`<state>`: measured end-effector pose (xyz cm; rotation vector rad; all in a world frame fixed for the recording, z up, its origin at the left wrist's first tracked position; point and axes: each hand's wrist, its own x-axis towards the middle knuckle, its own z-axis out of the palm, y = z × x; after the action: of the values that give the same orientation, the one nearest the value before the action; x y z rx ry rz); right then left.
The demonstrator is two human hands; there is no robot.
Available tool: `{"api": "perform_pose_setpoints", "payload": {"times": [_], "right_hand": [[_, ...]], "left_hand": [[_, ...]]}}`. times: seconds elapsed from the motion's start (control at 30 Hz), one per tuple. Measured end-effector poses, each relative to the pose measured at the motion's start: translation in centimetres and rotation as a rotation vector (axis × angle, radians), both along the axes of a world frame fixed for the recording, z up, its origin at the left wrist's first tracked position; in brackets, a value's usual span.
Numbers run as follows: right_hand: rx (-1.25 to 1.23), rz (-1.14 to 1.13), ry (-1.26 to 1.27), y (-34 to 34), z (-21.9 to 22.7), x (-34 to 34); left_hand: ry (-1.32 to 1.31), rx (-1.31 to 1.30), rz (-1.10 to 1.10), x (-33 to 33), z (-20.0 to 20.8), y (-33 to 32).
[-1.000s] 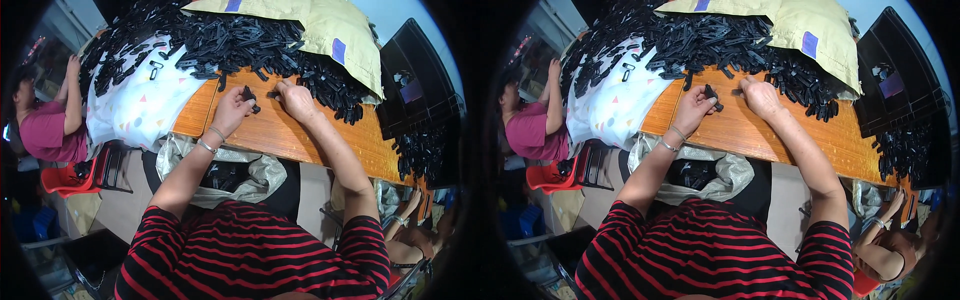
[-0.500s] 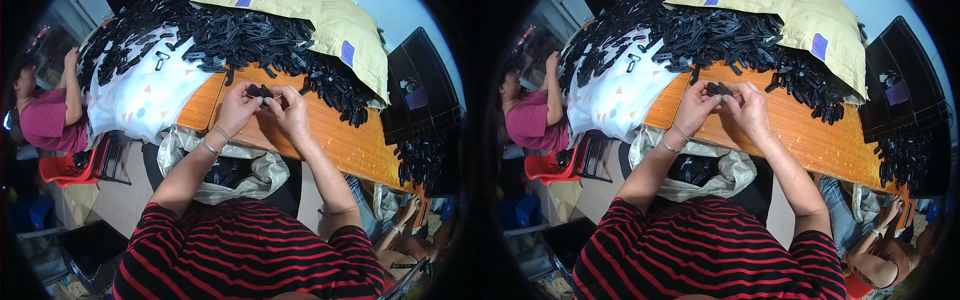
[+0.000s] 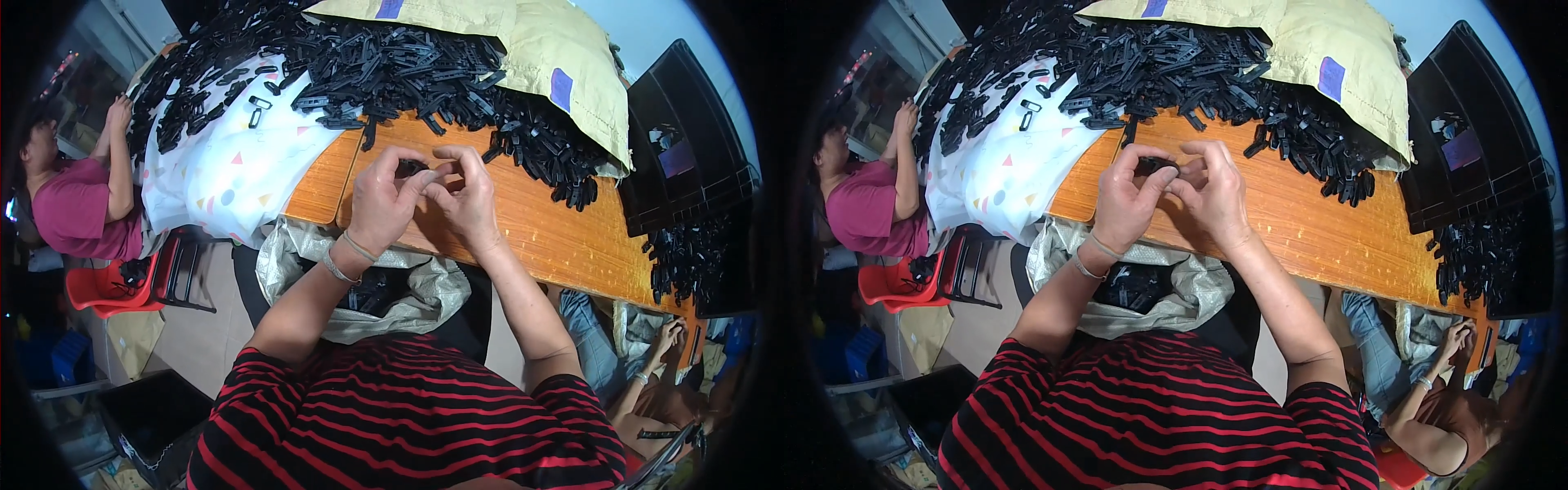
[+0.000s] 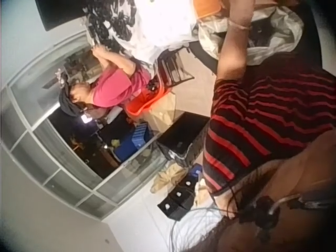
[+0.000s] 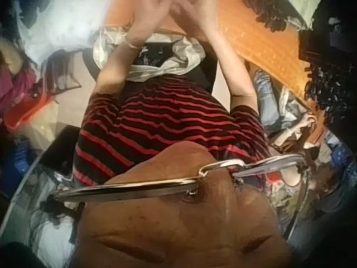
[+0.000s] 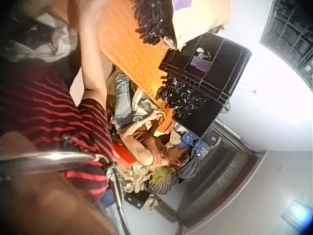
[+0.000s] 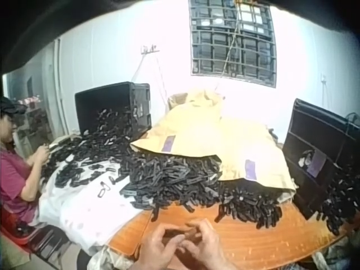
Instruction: The recorder is manually assembling or inspecting small black plastic components and placing them into a collection bag.
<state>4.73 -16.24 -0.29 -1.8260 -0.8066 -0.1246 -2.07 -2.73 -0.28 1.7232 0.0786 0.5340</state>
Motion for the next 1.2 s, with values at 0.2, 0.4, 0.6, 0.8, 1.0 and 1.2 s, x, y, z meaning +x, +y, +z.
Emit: {"api": "perform_pose_setpoints", "payload": {"times": [0.2,0.4,0.6,0.8,1.0,1.2], "right_hand": [[0.085,0.091,0.115,0.4,-1.8,1.0],[0.009,-0.047,0.037,0.0,-0.4,0.9],[0.018,-0.136,-0.275,0.1,-0.1,0.3],[0.026,-0.217,-0.413,0.2,-0.2,0.3],[0.078,-0.247,-0.543,0.4,-0.6,0.7],[0.145,-0.121,-0.358,0.4,0.4,1.1]], "left_hand": [[-0.021,-0.164,0.000,0.1,0.0,-0.1],[-0.015,-0.470,-0.187,0.4,0.2,0.0],[-0.049,-0.341,-0.073,0.4,0.5,-1.6],[-0.078,-0.303,-0.022,0.2,1.4,-3.0],[-0.116,-0.200,0.051,0.6,0.9,-3.1],[-0.098,-0.212,0.057,0.5,1.4,-2.4]]}}
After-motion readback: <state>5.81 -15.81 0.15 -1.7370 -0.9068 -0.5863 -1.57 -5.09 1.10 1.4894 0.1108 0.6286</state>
